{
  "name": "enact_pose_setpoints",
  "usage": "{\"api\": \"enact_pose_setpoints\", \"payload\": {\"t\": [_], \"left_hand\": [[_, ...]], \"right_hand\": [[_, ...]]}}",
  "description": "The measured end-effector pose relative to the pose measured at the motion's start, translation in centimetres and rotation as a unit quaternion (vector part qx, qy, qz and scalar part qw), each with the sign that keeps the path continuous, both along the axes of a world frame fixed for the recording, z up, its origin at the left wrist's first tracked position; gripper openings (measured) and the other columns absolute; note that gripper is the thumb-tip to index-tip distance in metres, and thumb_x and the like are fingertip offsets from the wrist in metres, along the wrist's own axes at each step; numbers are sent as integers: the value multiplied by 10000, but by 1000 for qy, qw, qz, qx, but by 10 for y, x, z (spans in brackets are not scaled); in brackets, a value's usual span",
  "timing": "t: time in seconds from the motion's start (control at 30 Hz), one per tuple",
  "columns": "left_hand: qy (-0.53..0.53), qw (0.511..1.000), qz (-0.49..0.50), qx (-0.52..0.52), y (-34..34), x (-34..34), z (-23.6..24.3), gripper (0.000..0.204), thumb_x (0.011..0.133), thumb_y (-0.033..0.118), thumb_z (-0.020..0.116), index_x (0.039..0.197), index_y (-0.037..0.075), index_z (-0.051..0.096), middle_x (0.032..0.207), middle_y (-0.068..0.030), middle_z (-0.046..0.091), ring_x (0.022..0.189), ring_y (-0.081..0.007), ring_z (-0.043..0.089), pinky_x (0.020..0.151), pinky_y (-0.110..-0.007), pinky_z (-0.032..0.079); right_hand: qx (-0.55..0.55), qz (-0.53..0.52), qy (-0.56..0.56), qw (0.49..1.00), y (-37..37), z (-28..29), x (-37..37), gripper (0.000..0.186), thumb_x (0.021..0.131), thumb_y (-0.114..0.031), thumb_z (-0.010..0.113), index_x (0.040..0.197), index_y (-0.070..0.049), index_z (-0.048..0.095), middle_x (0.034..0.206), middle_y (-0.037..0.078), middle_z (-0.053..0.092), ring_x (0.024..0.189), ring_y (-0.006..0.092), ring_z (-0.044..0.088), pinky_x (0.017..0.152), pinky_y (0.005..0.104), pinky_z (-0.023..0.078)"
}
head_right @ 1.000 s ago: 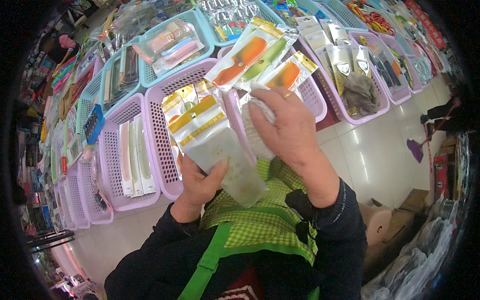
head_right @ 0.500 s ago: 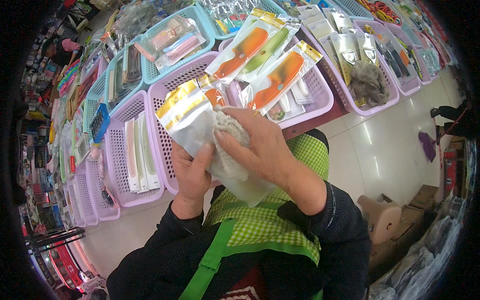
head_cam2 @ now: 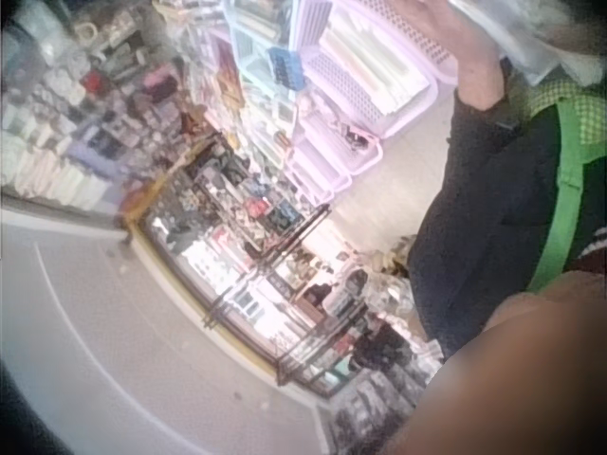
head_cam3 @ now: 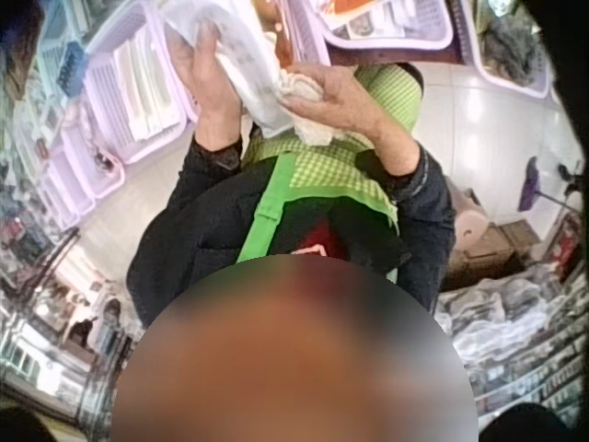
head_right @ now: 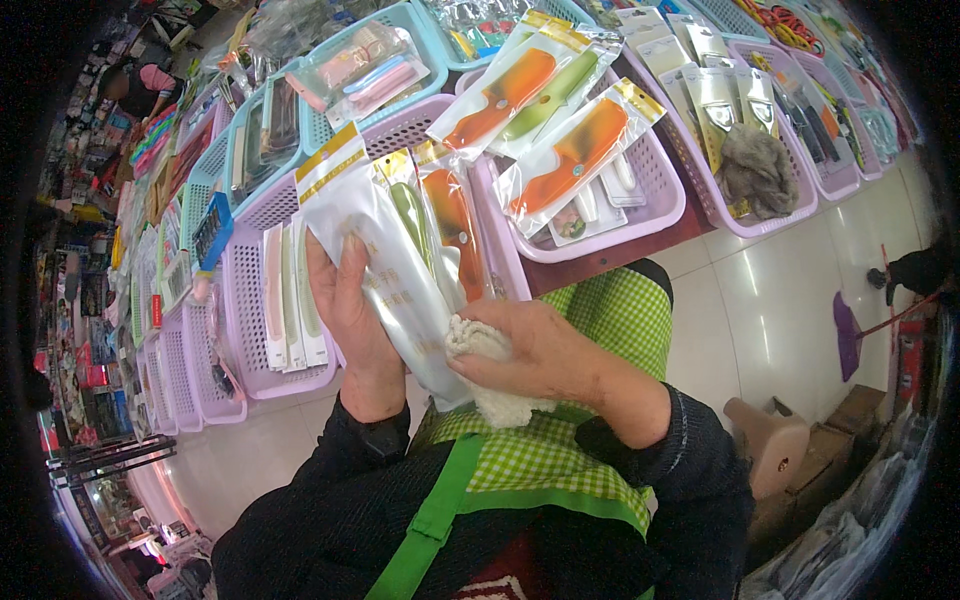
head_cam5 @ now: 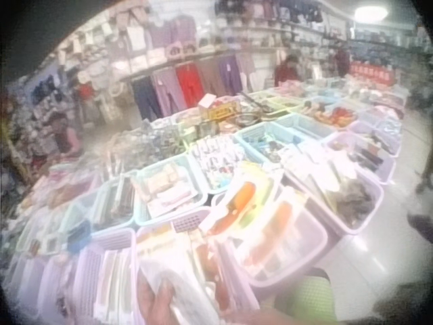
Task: The person wipes the plastic packaging of combs with a white cloth. They pick up each comb package from a basket, wipe both sides, and place it back. The person handles multiple comb packages one at a time.
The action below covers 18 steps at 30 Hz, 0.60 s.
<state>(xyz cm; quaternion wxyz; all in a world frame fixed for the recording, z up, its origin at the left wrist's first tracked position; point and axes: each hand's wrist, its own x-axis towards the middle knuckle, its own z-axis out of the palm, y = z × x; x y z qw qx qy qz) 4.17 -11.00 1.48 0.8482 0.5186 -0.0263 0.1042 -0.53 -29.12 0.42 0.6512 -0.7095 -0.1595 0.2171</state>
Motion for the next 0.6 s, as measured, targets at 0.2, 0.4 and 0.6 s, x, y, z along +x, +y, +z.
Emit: {"api": "enact_pose_setpoints", "payload": {"t": [0.2, 0.4, 0.6], "left_hand": [[2, 999, 48, 18, 3, 12, 5, 422, 970, 159, 566, 1350, 13, 454, 1155, -81, 615, 999, -148, 620, 828, -288, 527], [56, 991, 78, -98, 14, 20, -14, 329, 1022, 218, 481, 1299, 40, 484, 963, -30, 612, 816, -122, 632, 715, -265, 547], [104, 915, -219, -321, 13, 17, -31, 294, 1032, 364, 452, 1201, 143, 549, 640, 29, 498, 508, -104, 487, 505, -274, 460]], "right_hand": [[-39, 68, -59, 995, -17, 6, -1, 419, 815, -256, 727, 1157, -32, 633, 1006, 192, 680, 933, 309, 681, 818, 368, 519], [-72, 137, -87, 984, -46, 19, 1, 450, 801, -194, 739, 1211, -54, 620, 1014, 166, 682, 914, 286, 683, 818, 349, 522], [78, -148, -70, 983, -36, 46, 8, 486, 817, -179, 741, 1253, -46, 573, 1071, 121, 642, 950, 219, 643, 826, 318, 515]]}}
